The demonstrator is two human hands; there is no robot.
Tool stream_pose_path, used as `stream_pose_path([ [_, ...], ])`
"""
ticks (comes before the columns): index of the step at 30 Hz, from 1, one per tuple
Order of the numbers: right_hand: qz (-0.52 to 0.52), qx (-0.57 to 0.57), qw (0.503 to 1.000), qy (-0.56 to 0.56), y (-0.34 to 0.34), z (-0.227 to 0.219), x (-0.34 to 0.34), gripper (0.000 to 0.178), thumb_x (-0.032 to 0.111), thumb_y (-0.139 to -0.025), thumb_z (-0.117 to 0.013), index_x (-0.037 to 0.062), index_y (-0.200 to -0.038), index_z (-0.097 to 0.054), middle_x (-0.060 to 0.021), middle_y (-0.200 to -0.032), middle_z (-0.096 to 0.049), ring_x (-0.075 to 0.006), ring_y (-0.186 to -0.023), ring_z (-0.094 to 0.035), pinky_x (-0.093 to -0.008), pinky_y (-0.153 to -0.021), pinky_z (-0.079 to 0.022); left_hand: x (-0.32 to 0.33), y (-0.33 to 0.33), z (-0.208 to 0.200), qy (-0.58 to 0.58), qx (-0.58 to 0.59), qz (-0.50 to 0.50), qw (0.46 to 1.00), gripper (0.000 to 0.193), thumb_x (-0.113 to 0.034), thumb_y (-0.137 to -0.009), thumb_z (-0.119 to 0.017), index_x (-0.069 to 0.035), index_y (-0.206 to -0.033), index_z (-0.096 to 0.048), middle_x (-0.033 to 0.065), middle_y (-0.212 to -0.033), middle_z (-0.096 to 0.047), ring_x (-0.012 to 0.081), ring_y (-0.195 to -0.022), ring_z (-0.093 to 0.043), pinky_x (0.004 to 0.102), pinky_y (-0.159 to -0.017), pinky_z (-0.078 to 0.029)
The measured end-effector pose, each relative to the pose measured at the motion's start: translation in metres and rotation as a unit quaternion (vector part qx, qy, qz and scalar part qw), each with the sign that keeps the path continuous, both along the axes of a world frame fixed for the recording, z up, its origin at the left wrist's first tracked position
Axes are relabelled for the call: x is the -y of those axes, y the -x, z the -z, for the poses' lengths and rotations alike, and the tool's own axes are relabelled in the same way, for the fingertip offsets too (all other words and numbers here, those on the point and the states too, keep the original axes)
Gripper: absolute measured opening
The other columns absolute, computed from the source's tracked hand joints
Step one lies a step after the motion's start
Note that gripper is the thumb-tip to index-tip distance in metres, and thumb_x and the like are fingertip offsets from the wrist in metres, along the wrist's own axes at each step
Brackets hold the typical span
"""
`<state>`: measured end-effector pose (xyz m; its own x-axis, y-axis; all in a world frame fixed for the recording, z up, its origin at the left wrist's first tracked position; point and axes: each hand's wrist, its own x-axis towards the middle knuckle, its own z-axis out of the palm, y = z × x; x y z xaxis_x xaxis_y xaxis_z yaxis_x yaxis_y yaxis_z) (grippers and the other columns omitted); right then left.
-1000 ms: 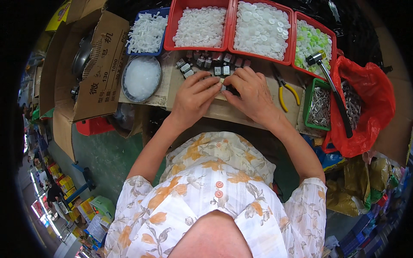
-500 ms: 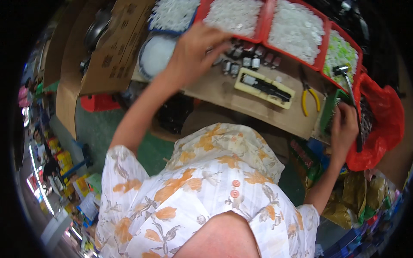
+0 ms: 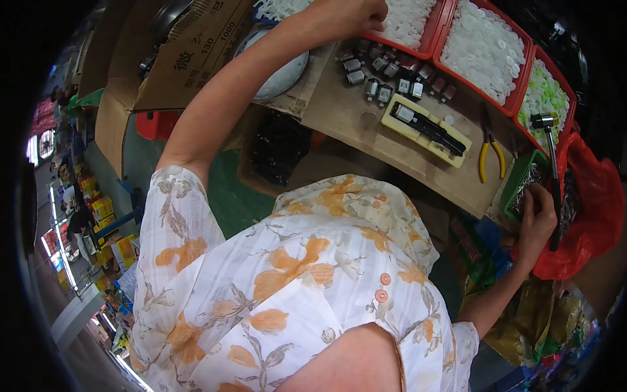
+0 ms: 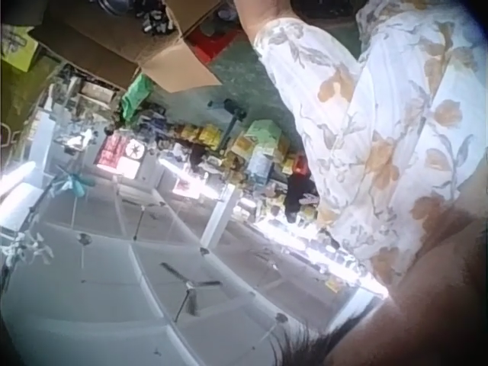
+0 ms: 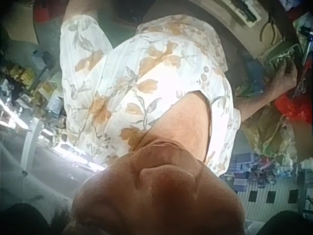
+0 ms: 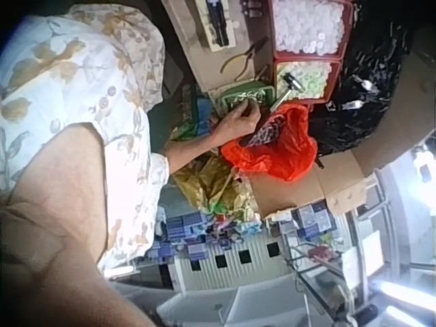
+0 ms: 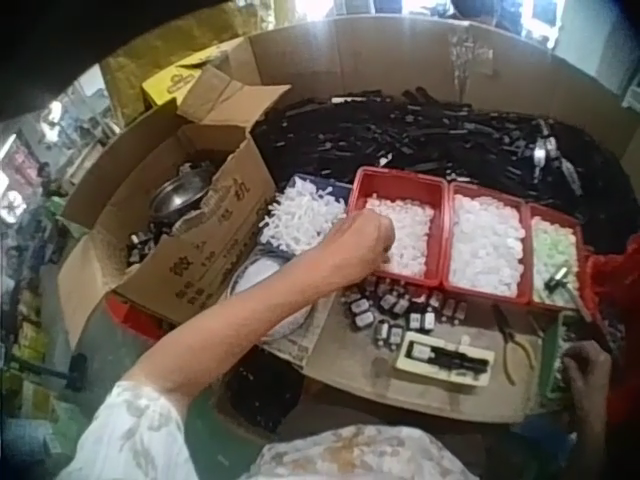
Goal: The person assembles small plastic components onto electronic bases by hand at a workbench.
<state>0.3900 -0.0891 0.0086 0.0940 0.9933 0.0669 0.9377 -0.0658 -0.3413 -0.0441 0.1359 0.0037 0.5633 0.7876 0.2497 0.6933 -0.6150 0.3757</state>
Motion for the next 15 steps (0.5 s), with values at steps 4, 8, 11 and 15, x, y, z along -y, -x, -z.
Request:
stream_pose_path([
  [4,0.038,-0.047,0.998,0.0,-0.013,0.0,0.003,0.021,0.007,-0.095,-0.065,-0.002,-0.114,-0.068,-0.0119,-0.107,-0.073,-0.0179,-0.097,-0.068,-0.0309,-0.087,-0.051,0.001,0.002,-0.009,0.034,0.021,0.002,0.999,0.01,-0.008,-0.079,-0.068,0.001,-0.078,-0.072,0.0259,-0.077,-0.066,0.0434,-0.08,-0.068,0.0479,-0.07,-0.055],
  [8,0.062,-0.088,0.99,-0.094,0.009,-0.006,0.001,0.023,0.003,-0.094,-0.065,-0.0022,-0.116,-0.069,-0.0101,-0.109,-0.073,-0.0155,-0.102,-0.067,-0.0291,-0.092,-0.05,0.009,0.007,0.0,0.006,0.047,0.001,0.999,0.018,-0.015,-0.088,-0.073,-0.002,-0.099,-0.075,0.0137,-0.09,-0.072,0.0268,-0.077,-0.067,0.0363,-0.071,-0.054],
  [11,0.071,-0.23,0.959,-0.152,0.048,-0.012,-0.012,0.024,-0.002,-0.092,-0.068,-0.0048,-0.116,-0.069,-0.0088,-0.108,-0.072,-0.0129,-0.099,-0.066,-0.0272,-0.089,-0.051,0.035,-0.007,-0.01,0.11,0.211,0.052,0.97,0.019,-0.017,-0.09,-0.074,-0.002,-0.101,-0.076,0.0074,-0.087,-0.074,0.0134,-0.073,-0.067,0.0297,-0.067,-0.053],
  [15,-0.006,-0.471,0.868,-0.156,0.133,-0.027,-0.041,0.025,-0.008,-0.087,-0.071,-0.0046,-0.111,-0.069,-0.0097,-0.104,-0.072,-0.0143,-0.094,-0.069,-0.0263,-0.086,-0.055,0.079,-0.033,-0.01,0.426,0.374,0.047,0.823,0.018,-0.012,-0.091,-0.075,0.001,-0.103,-0.075,0.0027,-0.088,-0.072,0.0086,-0.076,-0.065,0.0229,-0.069,-0.054],
])
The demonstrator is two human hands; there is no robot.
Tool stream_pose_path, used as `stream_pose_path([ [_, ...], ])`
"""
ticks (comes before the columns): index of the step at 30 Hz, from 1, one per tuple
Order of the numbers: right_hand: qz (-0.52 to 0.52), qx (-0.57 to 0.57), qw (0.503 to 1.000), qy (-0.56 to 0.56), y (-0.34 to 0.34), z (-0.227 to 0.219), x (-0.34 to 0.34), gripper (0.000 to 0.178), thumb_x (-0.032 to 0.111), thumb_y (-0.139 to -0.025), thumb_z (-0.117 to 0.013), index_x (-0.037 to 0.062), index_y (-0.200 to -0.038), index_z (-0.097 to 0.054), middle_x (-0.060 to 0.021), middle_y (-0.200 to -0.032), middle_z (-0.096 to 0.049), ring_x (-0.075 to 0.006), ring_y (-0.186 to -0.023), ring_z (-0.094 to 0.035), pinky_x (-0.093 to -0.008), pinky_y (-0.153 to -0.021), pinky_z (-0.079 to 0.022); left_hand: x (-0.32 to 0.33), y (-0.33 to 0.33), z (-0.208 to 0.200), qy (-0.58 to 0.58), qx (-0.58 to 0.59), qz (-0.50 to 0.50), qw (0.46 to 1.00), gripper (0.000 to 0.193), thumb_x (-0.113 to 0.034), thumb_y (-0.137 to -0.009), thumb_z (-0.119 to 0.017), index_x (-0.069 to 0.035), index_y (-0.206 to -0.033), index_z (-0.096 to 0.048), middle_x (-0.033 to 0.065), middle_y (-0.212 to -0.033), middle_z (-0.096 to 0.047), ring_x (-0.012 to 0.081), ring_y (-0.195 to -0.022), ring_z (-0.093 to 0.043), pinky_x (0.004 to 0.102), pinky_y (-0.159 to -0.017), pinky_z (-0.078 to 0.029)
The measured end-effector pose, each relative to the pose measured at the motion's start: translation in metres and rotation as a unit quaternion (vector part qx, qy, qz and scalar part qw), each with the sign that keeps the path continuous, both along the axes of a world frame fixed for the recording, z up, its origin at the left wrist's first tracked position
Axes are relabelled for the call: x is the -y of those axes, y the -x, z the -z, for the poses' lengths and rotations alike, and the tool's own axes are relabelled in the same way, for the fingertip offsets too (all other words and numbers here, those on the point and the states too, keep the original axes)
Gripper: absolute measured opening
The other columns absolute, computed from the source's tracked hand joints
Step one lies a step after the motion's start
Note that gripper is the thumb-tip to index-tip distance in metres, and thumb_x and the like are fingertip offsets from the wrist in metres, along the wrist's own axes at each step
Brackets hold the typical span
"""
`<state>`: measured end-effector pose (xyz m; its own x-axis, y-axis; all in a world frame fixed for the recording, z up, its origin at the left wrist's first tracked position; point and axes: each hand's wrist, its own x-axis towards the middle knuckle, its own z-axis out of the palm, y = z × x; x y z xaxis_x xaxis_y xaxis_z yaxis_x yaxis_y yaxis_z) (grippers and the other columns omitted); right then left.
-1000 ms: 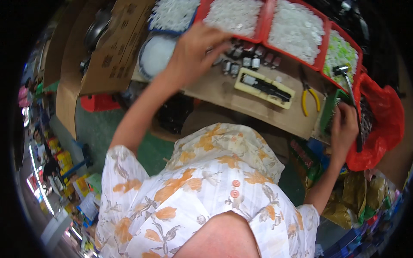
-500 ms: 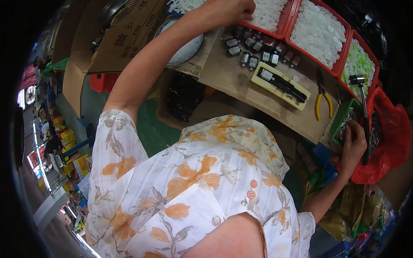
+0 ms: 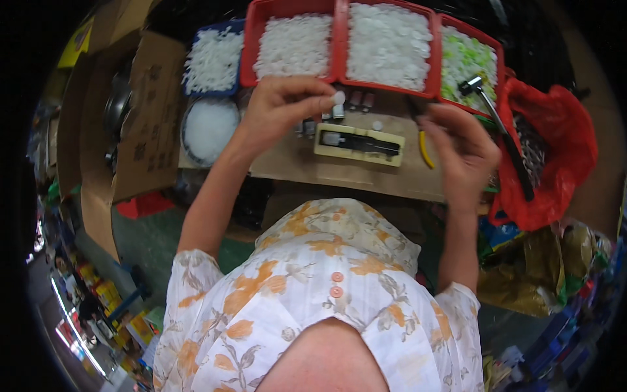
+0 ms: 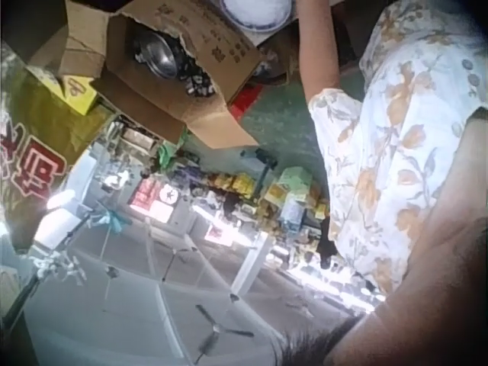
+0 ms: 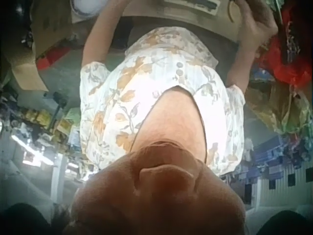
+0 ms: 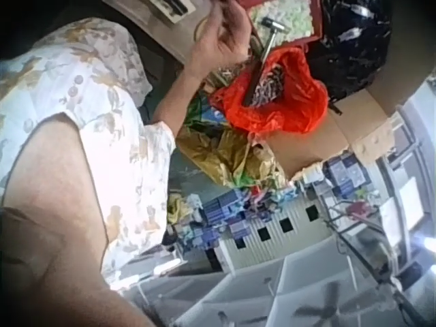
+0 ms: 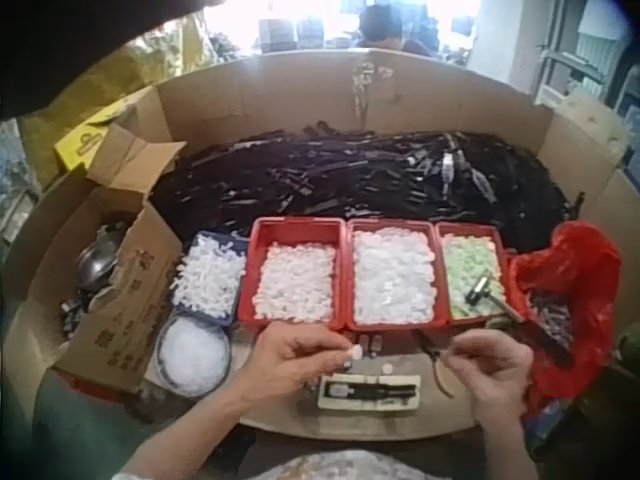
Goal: The person assembles small plastic components onto electronic bases by hand at a workbench.
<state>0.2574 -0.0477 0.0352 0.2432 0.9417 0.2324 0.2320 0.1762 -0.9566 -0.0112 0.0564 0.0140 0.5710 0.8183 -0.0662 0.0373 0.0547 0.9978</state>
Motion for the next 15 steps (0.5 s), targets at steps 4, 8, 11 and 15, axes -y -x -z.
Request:
stream_pose_path([
  [4,-0.052,-0.083,0.995,-0.028,0.047,-0.004,-0.016,0.028,-0.007,-0.084,-0.075,-0.0037,-0.111,-0.07,-0.0074,-0.104,-0.073,-0.0108,-0.092,-0.068,-0.0226,-0.082,-0.05,0.031,-0.021,0.004,0.068,0.111,-0.021,0.991,0.016,-0.01,-0.092,-0.073,0.001,-0.104,-0.074,0.0031,-0.087,-0.071,0.0091,-0.077,-0.065,0.0232,-0.069,-0.053],
  [8,-0.054,-0.081,0.995,-0.034,0.049,0.001,-0.015,0.026,-0.005,-0.084,-0.075,-0.0032,-0.11,-0.07,-0.0061,-0.103,-0.073,-0.0106,-0.092,-0.068,-0.0234,-0.083,-0.05,0.038,-0.032,-0.004,0.143,0.088,-0.019,0.986,0.016,-0.01,-0.092,-0.072,0.002,-0.103,-0.074,0.0037,-0.086,-0.07,0.0096,-0.078,-0.065,0.0233,-0.069,-0.052],
  [11,-0.054,-0.071,0.995,-0.043,0.044,0.003,-0.014,0.025,-0.005,-0.084,-0.076,-0.003,-0.108,-0.071,-0.0061,-0.101,-0.073,-0.0112,-0.09,-0.068,-0.0241,-0.083,-0.051,0.039,-0.035,-0.001,0.109,0.073,-0.008,0.991,0.016,-0.01,-0.092,-0.073,0.003,-0.102,-0.074,0.0041,-0.086,-0.07,0.01,-0.078,-0.064,0.0235,-0.069,-0.051],
  [15,-0.051,0.001,0.996,-0.074,0.041,0.0,-0.013,0.024,-0.007,-0.083,-0.076,-0.0029,-0.106,-0.071,-0.0067,-0.099,-0.073,-0.011,-0.086,-0.068,-0.0244,-0.081,-0.053,0.038,-0.037,0.0,0.069,0.02,0.006,0.997,0.016,-0.012,-0.093,-0.072,0.002,-0.101,-0.074,0.0038,-0.085,-0.069,0.0102,-0.076,-0.063,0.0237,-0.07,-0.05],
])
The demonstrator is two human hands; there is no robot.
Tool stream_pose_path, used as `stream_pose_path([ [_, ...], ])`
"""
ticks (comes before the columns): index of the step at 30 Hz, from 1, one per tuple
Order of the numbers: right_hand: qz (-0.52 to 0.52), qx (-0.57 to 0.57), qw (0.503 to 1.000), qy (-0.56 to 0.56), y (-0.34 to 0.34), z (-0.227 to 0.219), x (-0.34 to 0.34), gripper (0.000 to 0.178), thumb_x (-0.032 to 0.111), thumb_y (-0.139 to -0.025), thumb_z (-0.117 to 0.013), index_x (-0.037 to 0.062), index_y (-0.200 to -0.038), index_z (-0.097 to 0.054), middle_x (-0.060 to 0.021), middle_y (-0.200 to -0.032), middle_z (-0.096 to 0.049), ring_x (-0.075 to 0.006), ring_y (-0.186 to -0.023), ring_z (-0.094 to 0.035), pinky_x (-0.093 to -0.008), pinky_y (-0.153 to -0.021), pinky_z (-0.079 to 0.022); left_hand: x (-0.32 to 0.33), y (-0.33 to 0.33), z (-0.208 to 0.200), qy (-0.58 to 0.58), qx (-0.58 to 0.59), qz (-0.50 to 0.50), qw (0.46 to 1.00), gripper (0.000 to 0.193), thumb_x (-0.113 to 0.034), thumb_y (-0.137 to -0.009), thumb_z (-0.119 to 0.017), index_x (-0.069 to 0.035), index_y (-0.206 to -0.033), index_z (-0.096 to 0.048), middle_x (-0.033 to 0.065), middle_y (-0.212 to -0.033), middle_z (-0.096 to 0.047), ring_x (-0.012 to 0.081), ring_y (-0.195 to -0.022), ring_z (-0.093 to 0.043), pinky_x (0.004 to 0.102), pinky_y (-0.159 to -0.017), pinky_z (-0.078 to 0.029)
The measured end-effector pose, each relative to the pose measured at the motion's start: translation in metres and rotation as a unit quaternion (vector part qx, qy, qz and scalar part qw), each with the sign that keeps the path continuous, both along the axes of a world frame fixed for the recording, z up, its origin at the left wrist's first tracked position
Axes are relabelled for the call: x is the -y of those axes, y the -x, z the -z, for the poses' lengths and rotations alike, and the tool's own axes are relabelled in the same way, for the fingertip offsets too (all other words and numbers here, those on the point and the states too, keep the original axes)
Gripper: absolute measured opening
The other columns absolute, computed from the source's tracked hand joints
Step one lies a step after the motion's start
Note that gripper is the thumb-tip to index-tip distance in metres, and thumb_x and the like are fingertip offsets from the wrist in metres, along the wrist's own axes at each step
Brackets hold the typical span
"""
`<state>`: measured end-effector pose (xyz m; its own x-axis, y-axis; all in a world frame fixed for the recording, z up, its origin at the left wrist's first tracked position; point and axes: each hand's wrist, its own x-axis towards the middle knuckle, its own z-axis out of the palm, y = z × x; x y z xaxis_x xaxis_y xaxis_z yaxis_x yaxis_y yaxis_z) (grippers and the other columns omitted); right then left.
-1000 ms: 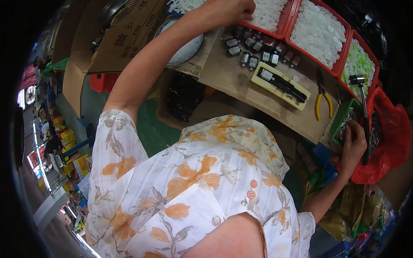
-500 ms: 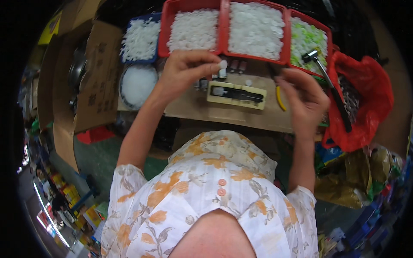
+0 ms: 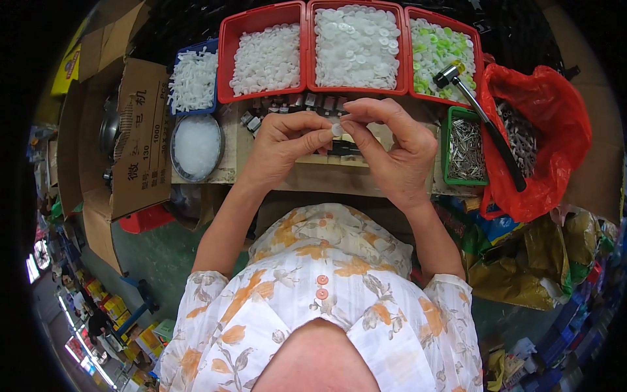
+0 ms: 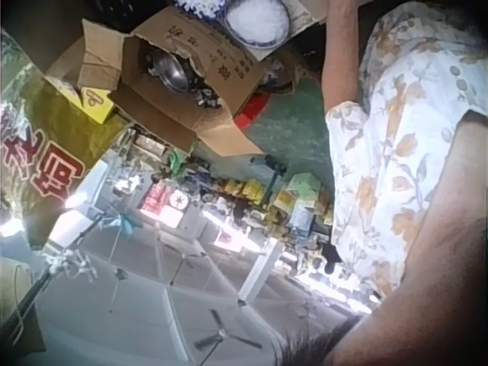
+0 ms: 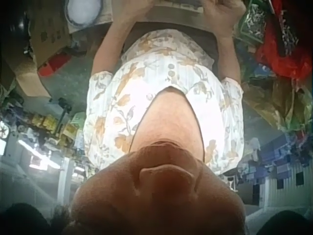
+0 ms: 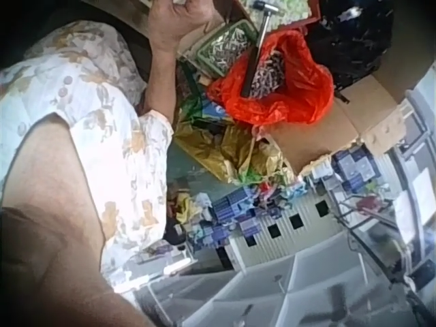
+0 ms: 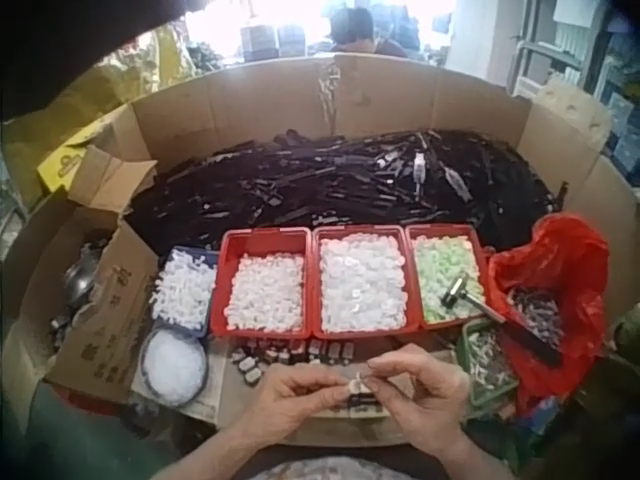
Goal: The person assembles small plastic components onto electronic bases by hand at a workbench.
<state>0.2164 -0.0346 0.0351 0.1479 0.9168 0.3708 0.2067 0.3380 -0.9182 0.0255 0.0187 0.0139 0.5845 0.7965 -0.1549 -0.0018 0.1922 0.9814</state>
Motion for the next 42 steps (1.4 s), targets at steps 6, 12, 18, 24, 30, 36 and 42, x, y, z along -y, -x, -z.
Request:
stream_pose_path([
  [6,-0.001,0.002,1.0,0.014,-0.002,-0.006,0.003,0.024,-0.008,-0.082,-0.075,-0.0032,-0.105,-0.071,-0.0068,-0.097,-0.073,-0.0105,-0.086,-0.067,-0.0241,-0.08,-0.053,0.003,-0.001,-0.001,0.016,-0.008,-0.008,1.0,0.016,-0.013,-0.093,-0.073,0.0,-0.1,-0.074,0.0025,-0.082,-0.069,0.0094,-0.076,-0.062,0.0228,-0.07,-0.049],
  [12,0.0,-0.032,0.999,0.013,0.003,-0.006,0.006,0.023,-0.009,-0.083,-0.075,-0.004,-0.104,-0.07,-0.0061,-0.097,-0.072,-0.01,-0.088,-0.067,-0.0239,-0.08,-0.053,0.005,0.003,-0.003,0.036,-0.008,-0.014,0.999,0.017,-0.015,-0.092,-0.074,0.0,-0.101,-0.075,0.0029,-0.083,-0.07,0.0094,-0.075,-0.063,0.0227,-0.07,-0.049],
  [18,-0.023,0.051,0.998,-0.006,0.004,-0.004,0.007,0.025,-0.008,-0.081,-0.075,-0.0022,-0.104,-0.07,-0.0076,-0.096,-0.072,-0.0122,-0.087,-0.068,-0.0243,-0.079,-0.053,0.007,0.003,0.004,0.01,-0.004,-0.007,1.0,0.017,-0.015,-0.091,-0.075,-0.001,-0.1,-0.075,0.0029,-0.083,-0.071,0.0089,-0.075,-0.064,0.023,-0.068,-0.049],
  [24,0.024,0.099,0.994,-0.036,0.001,-0.002,0.007,0.021,-0.005,-0.08,-0.076,-0.0019,-0.1,-0.07,-0.0096,-0.089,-0.07,-0.0199,-0.084,-0.069,-0.0291,-0.076,-0.053,0.019,0.002,0.023,-0.018,0.016,-0.047,0.999,0.016,-0.014,-0.091,-0.075,-0.001,-0.099,-0.076,0.0038,-0.083,-0.071,0.0091,-0.075,-0.064,0.0237,-0.067,-0.051],
  [30,-0.047,0.123,0.991,-0.005,-0.003,0.005,0.019,0.014,-0.007,-0.081,-0.073,-0.0028,-0.093,-0.068,-0.0115,-0.088,-0.069,-0.0234,-0.079,-0.067,-0.0321,-0.07,-0.051,0.034,0.001,0.016,0.013,0.022,-0.048,0.998,0.016,-0.013,-0.089,-0.077,0.0,-0.099,-0.075,0.004,-0.085,-0.072,0.0095,-0.074,-0.065,0.0238,-0.068,-0.053],
  [36,-0.079,0.115,0.99,0.021,0.0,0.005,0.023,0.014,-0.007,-0.081,-0.072,-0.0032,-0.093,-0.066,-0.0123,-0.086,-0.067,-0.025,-0.078,-0.066,-0.0334,-0.067,-0.051,0.041,0.002,-0.001,-0.049,-0.05,-0.108,0.992,0.023,-0.006,-0.084,-0.08,0.0,-0.105,-0.074,0.0041,-0.093,-0.071,0.0099,-0.081,-0.065,0.0234,-0.07,-0.052],
  [42,-0.086,0.136,0.987,0.004,0.008,0.015,0.021,0.014,-0.008,-0.081,-0.07,-0.0027,-0.093,-0.066,-0.0128,-0.085,-0.067,-0.0271,-0.077,-0.066,-0.0342,-0.067,-0.051,0.041,0.017,-0.007,-0.086,-0.066,-0.06,0.992,0.036,-0.005,-0.079,-0.081,-0.004,-0.114,-0.073,0.0063,-0.101,-0.07,0.0126,-0.09,-0.064,0.0268,-0.073,-0.051],
])
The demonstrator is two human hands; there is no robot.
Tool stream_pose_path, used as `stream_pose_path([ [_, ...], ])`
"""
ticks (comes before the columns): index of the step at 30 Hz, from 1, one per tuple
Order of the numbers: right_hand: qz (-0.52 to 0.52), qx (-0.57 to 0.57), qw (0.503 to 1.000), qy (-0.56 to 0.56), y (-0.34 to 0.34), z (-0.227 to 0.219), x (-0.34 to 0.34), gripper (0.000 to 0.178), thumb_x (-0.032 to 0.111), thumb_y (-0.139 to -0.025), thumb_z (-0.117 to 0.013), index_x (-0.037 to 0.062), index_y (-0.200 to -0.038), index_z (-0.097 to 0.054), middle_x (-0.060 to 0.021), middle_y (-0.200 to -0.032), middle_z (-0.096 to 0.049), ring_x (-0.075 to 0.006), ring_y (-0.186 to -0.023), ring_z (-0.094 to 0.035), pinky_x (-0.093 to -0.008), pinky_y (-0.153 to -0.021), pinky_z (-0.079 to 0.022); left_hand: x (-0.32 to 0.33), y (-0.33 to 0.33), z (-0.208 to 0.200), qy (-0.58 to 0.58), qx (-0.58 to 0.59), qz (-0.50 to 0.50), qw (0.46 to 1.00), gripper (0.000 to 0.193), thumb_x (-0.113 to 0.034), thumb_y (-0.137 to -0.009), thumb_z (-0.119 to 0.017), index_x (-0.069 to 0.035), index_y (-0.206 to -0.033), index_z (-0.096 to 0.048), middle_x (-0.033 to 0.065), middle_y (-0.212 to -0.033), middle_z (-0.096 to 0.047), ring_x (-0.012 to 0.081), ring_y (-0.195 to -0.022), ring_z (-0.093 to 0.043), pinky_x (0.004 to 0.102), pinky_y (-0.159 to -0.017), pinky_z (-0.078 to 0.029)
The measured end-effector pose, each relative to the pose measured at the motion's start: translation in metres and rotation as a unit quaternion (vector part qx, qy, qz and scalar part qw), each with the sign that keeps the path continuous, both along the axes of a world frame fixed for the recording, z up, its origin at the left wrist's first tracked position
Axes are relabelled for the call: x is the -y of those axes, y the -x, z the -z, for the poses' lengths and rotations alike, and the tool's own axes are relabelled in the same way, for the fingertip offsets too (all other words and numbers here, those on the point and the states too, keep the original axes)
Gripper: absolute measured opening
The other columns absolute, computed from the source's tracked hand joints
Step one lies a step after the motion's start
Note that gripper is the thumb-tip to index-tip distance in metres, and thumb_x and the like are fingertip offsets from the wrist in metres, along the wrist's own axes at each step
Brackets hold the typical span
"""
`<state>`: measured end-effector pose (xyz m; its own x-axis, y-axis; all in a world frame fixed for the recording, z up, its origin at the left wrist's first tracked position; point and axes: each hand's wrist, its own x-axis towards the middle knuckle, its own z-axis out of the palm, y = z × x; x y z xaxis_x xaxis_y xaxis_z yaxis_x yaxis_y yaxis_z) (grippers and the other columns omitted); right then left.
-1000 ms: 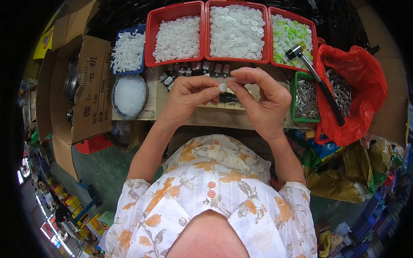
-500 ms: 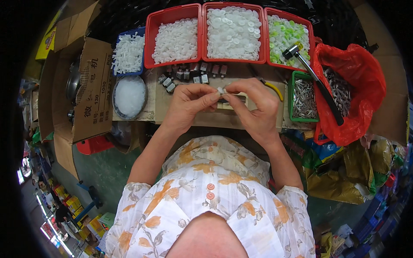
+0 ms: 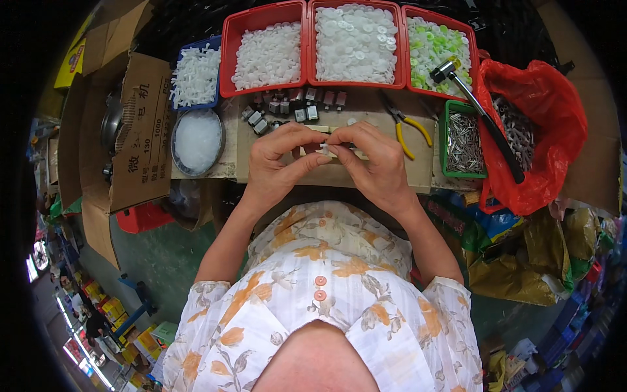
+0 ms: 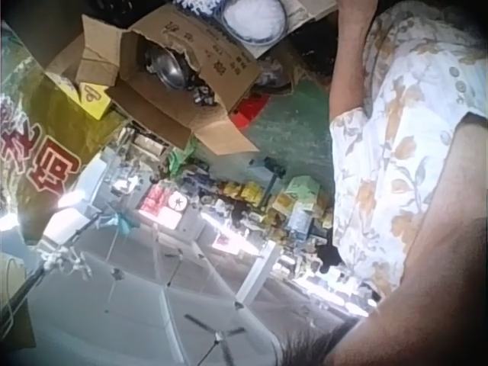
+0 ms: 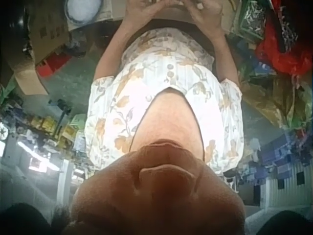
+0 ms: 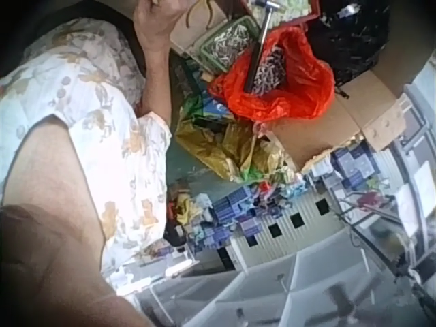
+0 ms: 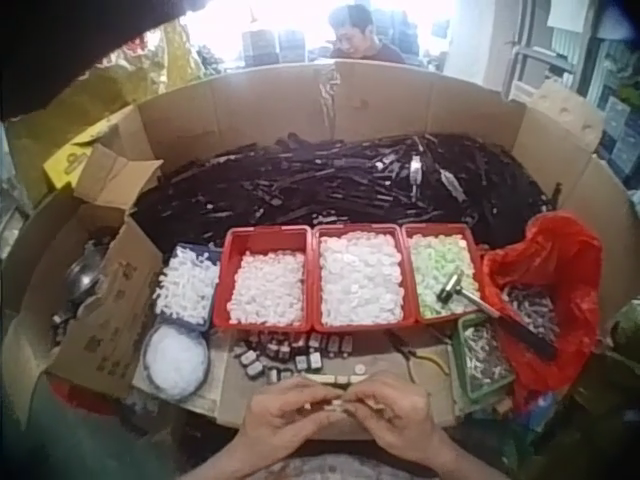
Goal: The person assembles small plastic components onto electronic bases by hand at a workbench.
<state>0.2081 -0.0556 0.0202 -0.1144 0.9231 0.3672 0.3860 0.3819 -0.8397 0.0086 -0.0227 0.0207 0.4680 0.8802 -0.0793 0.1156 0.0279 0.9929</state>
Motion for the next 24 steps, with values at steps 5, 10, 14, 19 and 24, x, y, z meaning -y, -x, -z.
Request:
stream_pose_path([
  [5,0.022,0.071,0.997,-0.029,0.006,0.022,-0.01,0.016,-0.005,-0.078,-0.073,0.0003,-0.091,-0.067,-0.0109,-0.09,-0.065,-0.0288,-0.083,-0.064,-0.0371,-0.072,-0.05,0.001,0.009,0.019,-0.18,-0.116,-0.06,0.975,0.037,-0.007,-0.076,-0.082,-0.006,-0.112,-0.074,0.0091,-0.101,-0.068,0.0206,-0.091,-0.065,0.0326,-0.075,-0.052],
  [10,0.04,0.129,0.989,-0.066,0.013,0.038,-0.017,0.016,0.0,-0.076,-0.076,0.0034,-0.089,-0.068,-0.0084,-0.098,-0.062,-0.0284,-0.092,-0.061,-0.0393,-0.077,-0.048,0.001,0.023,0.036,-0.409,-0.218,-0.015,0.886,0.037,-0.009,-0.073,-0.081,-0.007,-0.109,-0.072,0.011,-0.101,-0.065,0.0328,-0.101,-0.061,0.0414,-0.086,-0.052],
  [14,0.037,0.153,0.986,-0.063,0.01,0.044,-0.017,0.016,0.0,-0.075,-0.076,0.0038,-0.089,-0.068,-0.0081,-0.1,-0.062,-0.0284,-0.095,-0.06,-0.0398,-0.079,-0.047,0.005,0.022,0.036,-0.431,-0.277,0.032,0.858,0.037,-0.01,-0.075,-0.08,-0.008,-0.111,-0.072,0.0112,-0.106,-0.063,0.0323,-0.102,-0.061,0.0424,-0.086,-0.052],
  [19,0.037,0.153,0.986,-0.053,0.009,0.046,-0.018,0.016,0.0,-0.076,-0.076,0.0038,-0.089,-0.067,-0.0086,-0.101,-0.061,-0.0291,-0.097,-0.06,-0.0404,-0.08,-0.047,0.003,0.018,0.04,-0.441,-0.284,0.051,0.85,0.035,-0.012,-0.075,-0.081,-0.008,-0.109,-0.072,0.0116,-0.108,-0.061,0.0313,-0.1,-0.061,0.0423,-0.083,-0.052],
  [24,0.031,0.132,0.99,-0.03,0.007,0.044,-0.02,0.015,0.001,-0.077,-0.075,0.0028,-0.088,-0.066,-0.0101,-0.101,-0.061,-0.0306,-0.097,-0.06,-0.0406,-0.081,-0.048,0.001,0.015,0.041,-0.451,-0.298,0.061,0.839,0.033,-0.013,-0.076,-0.081,-0.008,-0.107,-0.071,0.0106,-0.106,-0.061,0.0301,-0.098,-0.06,0.0411,-0.081,-0.051],
])
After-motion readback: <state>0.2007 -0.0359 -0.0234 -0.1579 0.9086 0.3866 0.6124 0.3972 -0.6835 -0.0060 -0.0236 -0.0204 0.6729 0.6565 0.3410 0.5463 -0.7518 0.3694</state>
